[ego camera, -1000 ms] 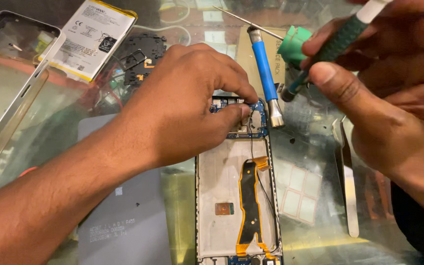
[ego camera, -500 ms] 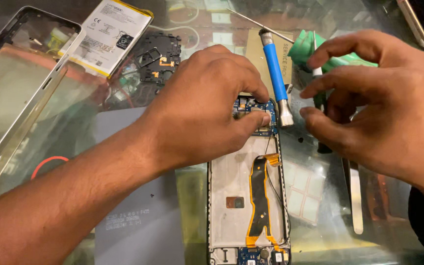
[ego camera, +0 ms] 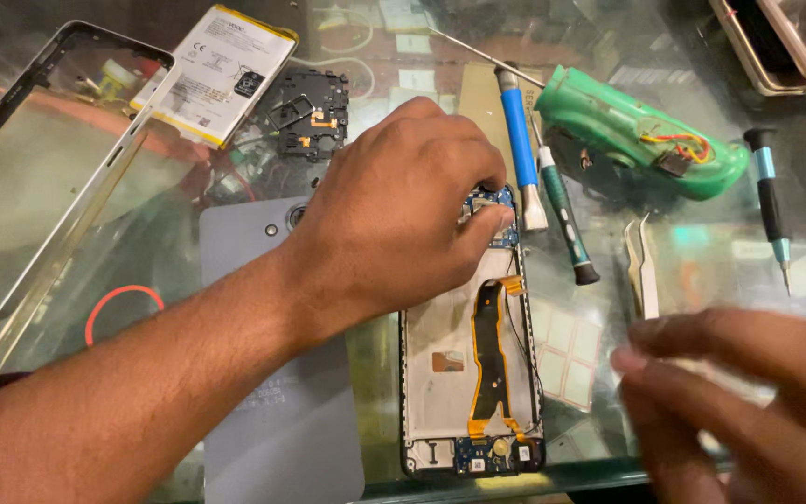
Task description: The person works on a disassembled smartphone on a glass workbench, transferring small components between the phone frame and a replacement board, prying and tightening parts with a screwdriver and a pointed hand tool, and finally lifting the battery out of the phone body and setting it on the bench.
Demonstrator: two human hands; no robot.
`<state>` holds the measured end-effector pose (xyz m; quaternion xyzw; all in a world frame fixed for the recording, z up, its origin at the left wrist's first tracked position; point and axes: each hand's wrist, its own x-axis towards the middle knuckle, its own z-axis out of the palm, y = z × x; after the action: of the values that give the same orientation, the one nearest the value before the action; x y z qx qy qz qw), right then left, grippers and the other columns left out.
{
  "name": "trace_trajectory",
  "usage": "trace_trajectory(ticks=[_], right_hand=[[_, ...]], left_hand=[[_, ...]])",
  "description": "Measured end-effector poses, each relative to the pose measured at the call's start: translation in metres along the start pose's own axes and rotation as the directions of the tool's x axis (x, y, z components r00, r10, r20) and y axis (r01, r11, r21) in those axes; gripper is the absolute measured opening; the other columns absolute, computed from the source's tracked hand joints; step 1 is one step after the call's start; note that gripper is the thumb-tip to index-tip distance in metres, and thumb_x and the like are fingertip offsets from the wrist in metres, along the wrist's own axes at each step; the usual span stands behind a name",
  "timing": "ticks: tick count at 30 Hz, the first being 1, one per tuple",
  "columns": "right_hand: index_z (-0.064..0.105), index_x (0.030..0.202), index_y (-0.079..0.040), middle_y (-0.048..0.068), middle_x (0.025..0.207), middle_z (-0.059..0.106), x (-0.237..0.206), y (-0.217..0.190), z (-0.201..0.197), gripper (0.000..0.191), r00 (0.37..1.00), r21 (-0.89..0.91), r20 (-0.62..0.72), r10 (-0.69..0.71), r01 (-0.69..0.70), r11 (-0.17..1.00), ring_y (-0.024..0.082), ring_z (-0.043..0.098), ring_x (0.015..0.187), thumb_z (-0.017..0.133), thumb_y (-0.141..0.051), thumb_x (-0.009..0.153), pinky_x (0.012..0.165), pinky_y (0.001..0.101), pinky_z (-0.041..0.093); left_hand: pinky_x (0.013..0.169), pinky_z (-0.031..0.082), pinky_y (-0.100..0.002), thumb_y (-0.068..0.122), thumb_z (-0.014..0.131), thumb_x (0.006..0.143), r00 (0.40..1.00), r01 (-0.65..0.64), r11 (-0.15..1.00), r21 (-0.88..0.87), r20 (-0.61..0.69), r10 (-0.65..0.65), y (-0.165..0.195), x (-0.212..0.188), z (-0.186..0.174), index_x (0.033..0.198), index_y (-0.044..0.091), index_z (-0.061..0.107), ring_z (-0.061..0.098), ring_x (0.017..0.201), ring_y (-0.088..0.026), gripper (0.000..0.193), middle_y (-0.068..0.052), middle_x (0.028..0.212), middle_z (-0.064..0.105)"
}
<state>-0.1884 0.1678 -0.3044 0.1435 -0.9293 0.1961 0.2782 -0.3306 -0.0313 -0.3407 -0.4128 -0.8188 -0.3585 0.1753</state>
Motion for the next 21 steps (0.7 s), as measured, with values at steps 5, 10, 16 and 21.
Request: trace_trajectory(ticks=[5, 10, 16, 21], right_hand=[[0.075, 0.105, -0.018, 0.003, 0.115, 0.072, -0.069, 0.022, 0.012, 0.030, 0.982, -0.041, 0.145, -0.119, 0.126, 0.991, 0.024, 0.068, 0.105, 0.082, -0.024, 0.076, 0.094, 0.0388, 0.052], [0.075, 0.108, -0.012, 0.006, 0.113, 0.074, -0.066, 0.004, 0.030, 0.032, 0.997, 0.003, 0.081, -0.012, 0.012, 1.000, 0.025, 0.070, 0.109, 0.082, -0.017, 0.077, 0.098, 0.0389, 0.055], [0.075, 0.106, -0.009, 0.006, 0.109, 0.074, -0.057, -0.004, 0.031, 0.029, 0.999, 0.019, 0.033, -0.022, 0.022, 1.000, 0.024, 0.071, 0.107, 0.080, -0.011, 0.077, 0.097, 0.0382, 0.056], [0.075, 0.103, -0.009, 0.007, 0.108, 0.075, -0.062, -0.006, 0.035, 0.027, 1.000, -0.012, 0.024, 0.012, -0.012, 1.000, 0.024, 0.072, 0.106, 0.081, -0.011, 0.076, 0.096, 0.0364, 0.056]], left_hand=[[0.087, 0.052, -0.046, 0.020, 0.077, 0.086, 1.000, -0.005, 1.000, 0.012, 0.000, 0.005, 0.000, -0.001, 0.001, 0.095, 0.007, 0.072, 0.063, 0.100, -0.032, 0.016, -0.007, 0.098, 0.070], [0.087, 0.051, -0.046, 0.013, 0.076, 0.087, 0.997, -0.074, 0.994, -0.082, -0.008, 0.073, -0.005, 0.003, 0.000, 0.097, 0.005, 0.070, 0.063, 0.098, -0.033, 0.015, -0.008, 0.097, 0.068], [0.091, 0.053, -0.044, 0.005, 0.073, 0.086, 0.987, -0.124, 0.978, -0.168, 0.079, 0.139, -0.010, 0.004, -0.001, 0.095, 0.005, 0.068, 0.066, 0.106, -0.031, 0.010, -0.007, 0.099, 0.070], [0.095, 0.053, -0.044, 0.003, 0.071, 0.086, 0.964, -0.231, 0.957, -0.177, 0.092, 0.250, -0.016, 0.005, -0.004, 0.105, 0.005, 0.074, 0.065, 0.111, -0.034, 0.020, -0.010, 0.111, 0.071]])
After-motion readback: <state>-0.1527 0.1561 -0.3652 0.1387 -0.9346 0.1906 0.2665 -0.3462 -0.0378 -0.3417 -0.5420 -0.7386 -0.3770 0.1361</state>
